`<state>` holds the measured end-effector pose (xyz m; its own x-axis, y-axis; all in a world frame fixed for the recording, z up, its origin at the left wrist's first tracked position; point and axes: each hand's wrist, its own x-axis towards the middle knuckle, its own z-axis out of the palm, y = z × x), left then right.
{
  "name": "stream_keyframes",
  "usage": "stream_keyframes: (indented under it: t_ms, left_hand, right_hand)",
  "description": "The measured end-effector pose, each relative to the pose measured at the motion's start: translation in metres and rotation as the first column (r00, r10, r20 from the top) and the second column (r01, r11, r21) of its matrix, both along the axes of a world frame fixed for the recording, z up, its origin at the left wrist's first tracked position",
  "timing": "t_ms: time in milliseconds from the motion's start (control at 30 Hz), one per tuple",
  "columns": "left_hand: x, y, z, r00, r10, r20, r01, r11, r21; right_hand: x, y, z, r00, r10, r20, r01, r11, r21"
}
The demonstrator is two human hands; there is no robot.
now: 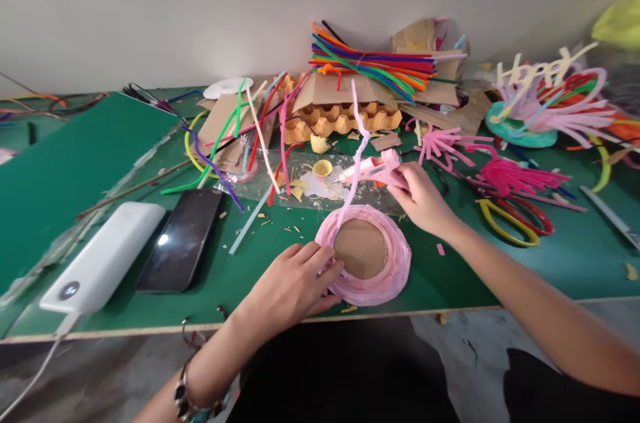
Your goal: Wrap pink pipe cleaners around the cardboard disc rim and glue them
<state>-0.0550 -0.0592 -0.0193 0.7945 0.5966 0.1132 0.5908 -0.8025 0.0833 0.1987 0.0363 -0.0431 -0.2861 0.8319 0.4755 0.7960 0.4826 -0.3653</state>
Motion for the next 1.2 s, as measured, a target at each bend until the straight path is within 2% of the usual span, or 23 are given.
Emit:
stream_keyframes:
  t_ms: [267,467,567,700,767,833,900,933,1000,1033,1100,1133,1200]
  left_hand:
    - [0.0,0.0,0.0,1.0,0.019,-0.001,-0.019,1.0,-0.025]
    - [0.0,-0.001,0.001,1.0,0.015,-0.01,-0.015,0.999,-0.028]
    - [0.001,-0.001,-0.001,1.0,0.019,-0.002,-0.019,1.0,-0.017]
    - [0.001,-0.002,-0.003,1.0,0.016,0.019,-0.016,1.0,-0.015]
    - [0.001,-0.004,-0.003,0.999,0.015,0.039,-0.014,1.0,-0.007]
    - [0.002,-0.007,-0.003,0.998,0.012,0.054,-0.013,1.0,0.015]
    - [0.004,-0.011,-0.003,0.998,0.01,0.056,-0.013,0.999,0.046]
    - [0.006,-0.013,-0.003,0.999,0.008,0.054,-0.011,0.998,0.059]
    - [0.009,-0.018,-0.002,0.999,0.013,0.05,-0.017,0.996,0.086]
    - [0.01,-0.02,-0.002,0.998,0.021,0.052,-0.026,0.995,0.098]
    - [0.012,-0.023,-0.003,0.997,0.041,0.065,-0.048,0.992,0.113]
    - [0.013,-0.025,-0.004,0.996,0.053,0.074,-0.062,0.991,0.117]
    - [0.013,-0.028,-0.006,0.993,0.075,0.092,-0.085,0.99,0.115]
  right_hand:
    - [0.007,-0.002,0.005,0.996,0.072,0.053,-0.072,0.997,-0.014]
    - [0.017,-0.007,0.022,0.998,0.024,0.055,-0.02,0.998,-0.067]
    - [0.019,-0.009,0.031,0.996,0.047,0.073,-0.041,0.995,-0.087]
    - [0.016,-0.01,0.033,0.99,0.07,0.123,-0.06,0.995,-0.085]
    - [0.013,-0.011,0.037,0.995,0.055,0.087,-0.053,0.998,-0.021]
    - [0.008,-0.015,0.047,0.999,0.035,0.034,-0.039,0.99,0.138]
    - [0.0,-0.021,0.061,0.999,0.033,0.042,-0.046,0.933,0.358]
    - [-0.007,-0.024,0.067,0.991,0.076,0.107,-0.116,0.889,0.444]
    - [-0.022,-0.029,0.077,0.914,0.207,0.35,-0.356,0.822,0.444]
    - [-0.031,-0.03,0.079,0.827,0.269,0.493,-0.479,0.796,0.37]
    - [-0.047,-0.028,0.079,0.661,0.348,0.665,-0.643,0.719,0.264]
    - [-0.054,-0.026,0.077,0.608,0.349,0.713,-0.671,0.707,0.225]
    - [-0.064,-0.019,0.076,0.523,0.336,0.784,-0.679,0.72,0.144]
